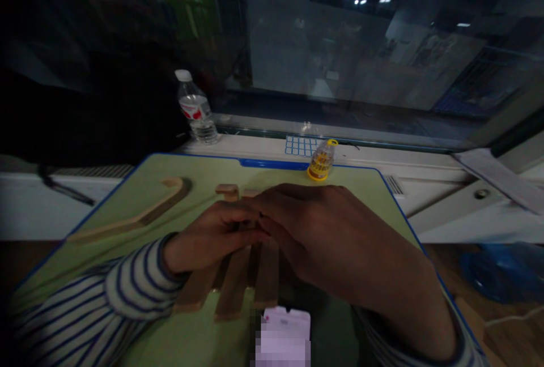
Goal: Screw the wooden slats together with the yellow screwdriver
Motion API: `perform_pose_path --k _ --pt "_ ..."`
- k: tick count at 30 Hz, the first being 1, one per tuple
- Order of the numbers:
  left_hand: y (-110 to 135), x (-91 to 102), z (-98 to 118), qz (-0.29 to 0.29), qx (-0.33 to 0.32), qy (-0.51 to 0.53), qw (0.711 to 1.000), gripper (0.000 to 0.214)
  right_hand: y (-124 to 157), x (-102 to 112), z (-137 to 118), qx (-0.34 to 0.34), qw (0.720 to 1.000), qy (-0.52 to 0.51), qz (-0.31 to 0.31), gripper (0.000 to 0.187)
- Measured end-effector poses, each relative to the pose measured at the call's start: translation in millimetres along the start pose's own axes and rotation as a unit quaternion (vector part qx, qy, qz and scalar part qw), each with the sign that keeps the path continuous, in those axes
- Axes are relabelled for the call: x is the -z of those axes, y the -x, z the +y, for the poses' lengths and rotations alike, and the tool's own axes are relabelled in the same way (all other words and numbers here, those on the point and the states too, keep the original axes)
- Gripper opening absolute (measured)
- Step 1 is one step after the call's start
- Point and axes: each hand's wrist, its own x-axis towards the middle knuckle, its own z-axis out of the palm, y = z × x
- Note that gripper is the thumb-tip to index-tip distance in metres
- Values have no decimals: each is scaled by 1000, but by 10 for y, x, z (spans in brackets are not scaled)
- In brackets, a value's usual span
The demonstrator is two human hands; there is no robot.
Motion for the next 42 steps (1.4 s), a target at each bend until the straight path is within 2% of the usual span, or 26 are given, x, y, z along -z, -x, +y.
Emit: perform_pose_path --k 6,17,19,24,28,32,37,42 --pt "-16 17 -3 -43 -1 7 999 14 4 -9 4 -19 1000 16 6 20" --pt "-27 45 -8 -77 -19 -13 997 18 -4 2 -16 -41 999 32 -7 15" --pt "-18 35 -15 -67 -21 -5 998 19 -12 0 -21 -40 999 28 -5 15" --pt "15 -13 -39 5 3 43 999 22 -28 9 -41 -61 998 22 -27 14" --pt "19 -16 -24 26 17 52 998 18 -39 1 -52 -55 998 3 -25 14" --pt "14 3 -5 20 22 57 998 14 -32 -7 -37 -43 999 -18 -19 23" --pt "26 3 -18 18 19 47 999 16 6 -4 -33 -26 998 -45 24 41" --pt "34 16 -26 -7 29 21 999 18 -13 -61 23 20 997 -68 39 47"
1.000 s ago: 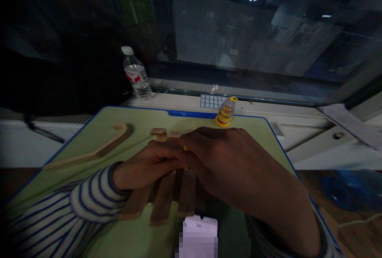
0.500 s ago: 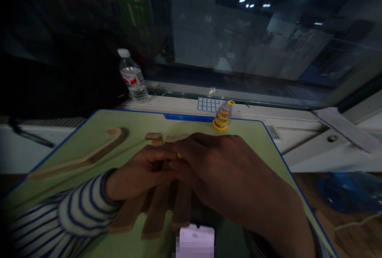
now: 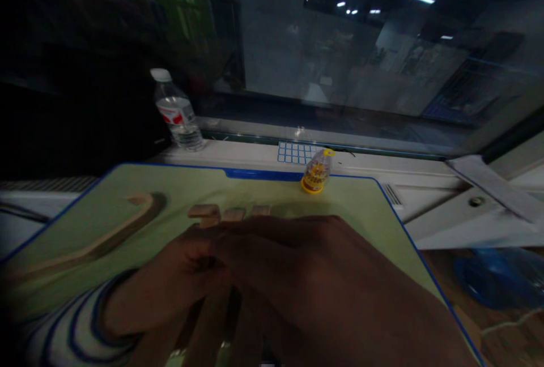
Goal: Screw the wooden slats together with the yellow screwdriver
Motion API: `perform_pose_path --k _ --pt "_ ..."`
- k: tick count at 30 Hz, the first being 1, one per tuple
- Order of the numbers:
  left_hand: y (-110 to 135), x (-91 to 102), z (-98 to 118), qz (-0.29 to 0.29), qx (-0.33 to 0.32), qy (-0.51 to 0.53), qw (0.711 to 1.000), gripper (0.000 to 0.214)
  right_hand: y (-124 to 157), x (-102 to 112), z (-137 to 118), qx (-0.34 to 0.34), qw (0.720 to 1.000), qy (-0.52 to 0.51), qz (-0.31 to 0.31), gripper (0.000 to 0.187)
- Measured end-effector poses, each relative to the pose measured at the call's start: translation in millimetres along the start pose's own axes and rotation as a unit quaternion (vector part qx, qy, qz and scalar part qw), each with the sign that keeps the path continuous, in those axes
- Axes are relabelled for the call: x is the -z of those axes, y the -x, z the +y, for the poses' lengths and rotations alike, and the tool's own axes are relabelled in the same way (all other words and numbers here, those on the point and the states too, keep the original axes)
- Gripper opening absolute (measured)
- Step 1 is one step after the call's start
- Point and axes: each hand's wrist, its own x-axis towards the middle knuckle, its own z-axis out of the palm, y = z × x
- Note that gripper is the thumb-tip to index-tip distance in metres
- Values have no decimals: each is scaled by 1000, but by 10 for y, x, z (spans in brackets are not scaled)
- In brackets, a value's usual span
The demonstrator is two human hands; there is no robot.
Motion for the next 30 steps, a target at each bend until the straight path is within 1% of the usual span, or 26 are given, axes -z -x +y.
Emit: perform_pose_path --k 4,9,12,14,17,19,21,24,27,30 --pt "0 26 10 -30 -4 18 999 16 -6 -30 81 -1 1000 -9 11 51" --pt "-18 61 55 -65 -11 35 997 16 14 -54 120 -2 1000 -1 5 48" --pt "-41 76 89 -79 -18 55 995 21 20 -74 113 8 1000 16 13 45" --pt "-53 81 98 -87 -22 55 994 22 17 -83 103 1 1000 24 20 42" --pt "-53 76 82 -84 -25 33 996 19 8 -85 92 -25 999 26 28 40" --pt "-35 64 58 -68 -17 19 997 17 1 -78 87 -33 999 29 31 38" --pt "-8 48 35 -36 -8 12 999 17 -7 -69 82 -27 999 32 32 36" --pt "15 29 24 -2 -5 19 1000 24 -23 -61 75 -4 999 37 24 31" --pt "0 29 46 5 -1 40 999 19 -32 -61 67 2 999 46 19 26" --pt "-26 42 78 -6 5 47 999 14 -29 -63 51 -19 998 50 28 29"
